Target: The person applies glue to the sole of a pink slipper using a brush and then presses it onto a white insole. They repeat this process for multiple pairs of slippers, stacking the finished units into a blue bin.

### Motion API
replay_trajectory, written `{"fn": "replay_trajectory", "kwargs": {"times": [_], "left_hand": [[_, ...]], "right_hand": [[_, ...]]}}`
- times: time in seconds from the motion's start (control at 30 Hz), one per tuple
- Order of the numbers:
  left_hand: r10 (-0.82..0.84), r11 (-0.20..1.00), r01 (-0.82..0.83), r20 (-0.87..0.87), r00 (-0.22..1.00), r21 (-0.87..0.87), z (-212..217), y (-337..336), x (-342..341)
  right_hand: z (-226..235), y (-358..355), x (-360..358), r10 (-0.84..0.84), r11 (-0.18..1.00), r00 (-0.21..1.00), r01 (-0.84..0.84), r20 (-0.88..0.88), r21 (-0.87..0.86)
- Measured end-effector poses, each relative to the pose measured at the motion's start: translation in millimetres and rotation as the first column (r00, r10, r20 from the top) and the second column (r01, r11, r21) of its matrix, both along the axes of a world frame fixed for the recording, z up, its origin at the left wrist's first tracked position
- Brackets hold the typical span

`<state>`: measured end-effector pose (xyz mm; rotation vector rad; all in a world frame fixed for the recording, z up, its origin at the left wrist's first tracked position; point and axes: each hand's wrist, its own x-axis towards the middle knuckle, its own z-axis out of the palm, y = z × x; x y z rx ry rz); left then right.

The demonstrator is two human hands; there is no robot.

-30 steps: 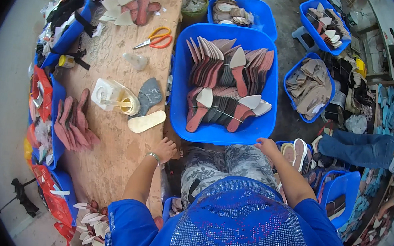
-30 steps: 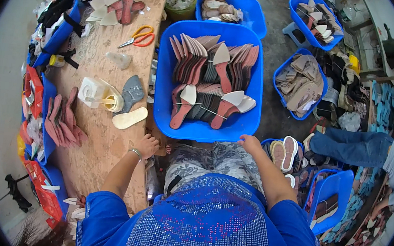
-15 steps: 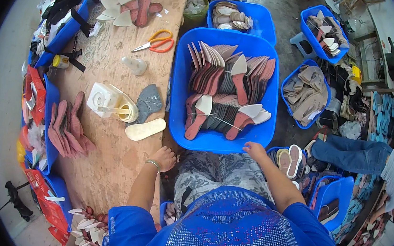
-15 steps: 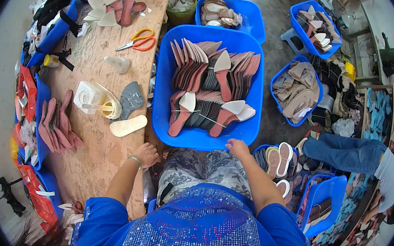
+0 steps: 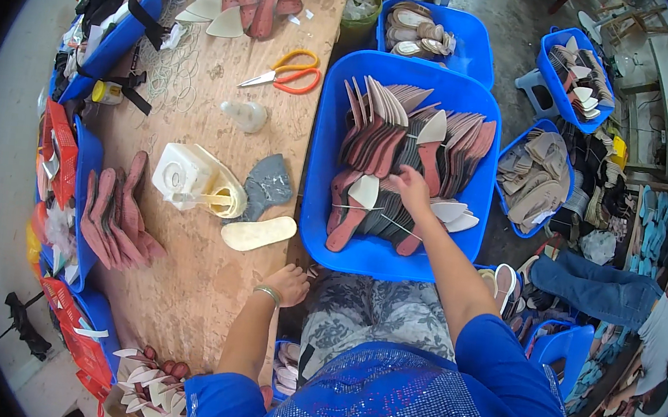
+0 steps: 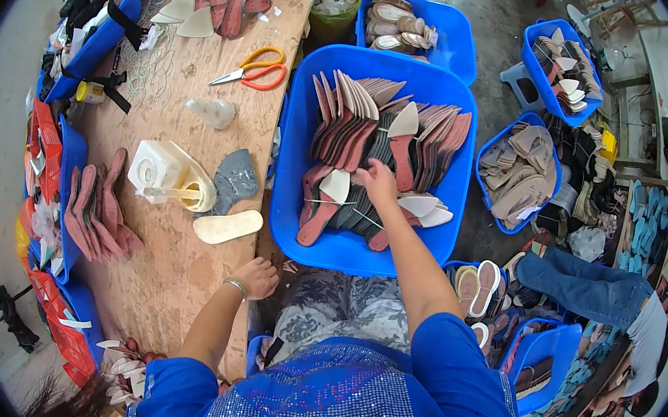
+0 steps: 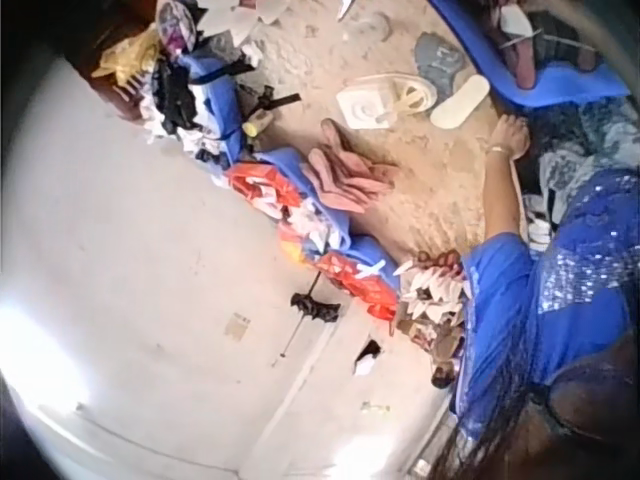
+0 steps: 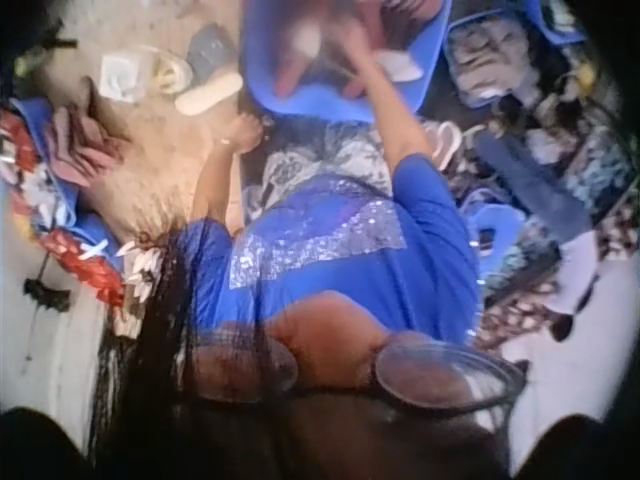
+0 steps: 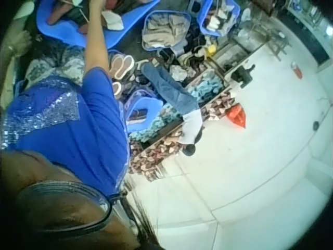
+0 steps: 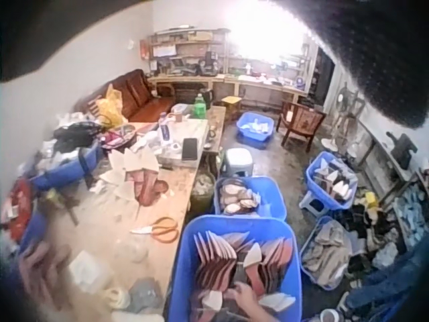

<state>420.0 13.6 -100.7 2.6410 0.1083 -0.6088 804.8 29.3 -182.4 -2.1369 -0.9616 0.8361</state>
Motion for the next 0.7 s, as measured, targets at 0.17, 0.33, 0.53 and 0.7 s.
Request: {"fn": "replay_trajectory", "kwargs": {"times": [0.17,0.33,0.53,0.7], "left_hand": [[0.026,1.000,-0.025,0.096,0.995,-0.007,-8,1,-4],[0.053,0.998,-0.048,0.184,0.981,-0.033,-12,0,-6],[0.036,0.999,-0.031,0.125,0.991,-0.043,-15,0,-5],[0.053,0.997,-0.047,0.110,0.993,-0.055,-11,2,-5]], "right_hand": [[2,52,-7,-0.060,0.998,0.976,0.063,0.210,-0.009],[-27,39,-14,-0.257,0.961,0.955,0.269,0.146,-0.066],[-33,37,-52,-0.283,0.958,0.896,0.283,-0.343,-0.050],[-27,41,-62,-0.175,0.975,0.970,0.147,-0.169,-0.167]]}}
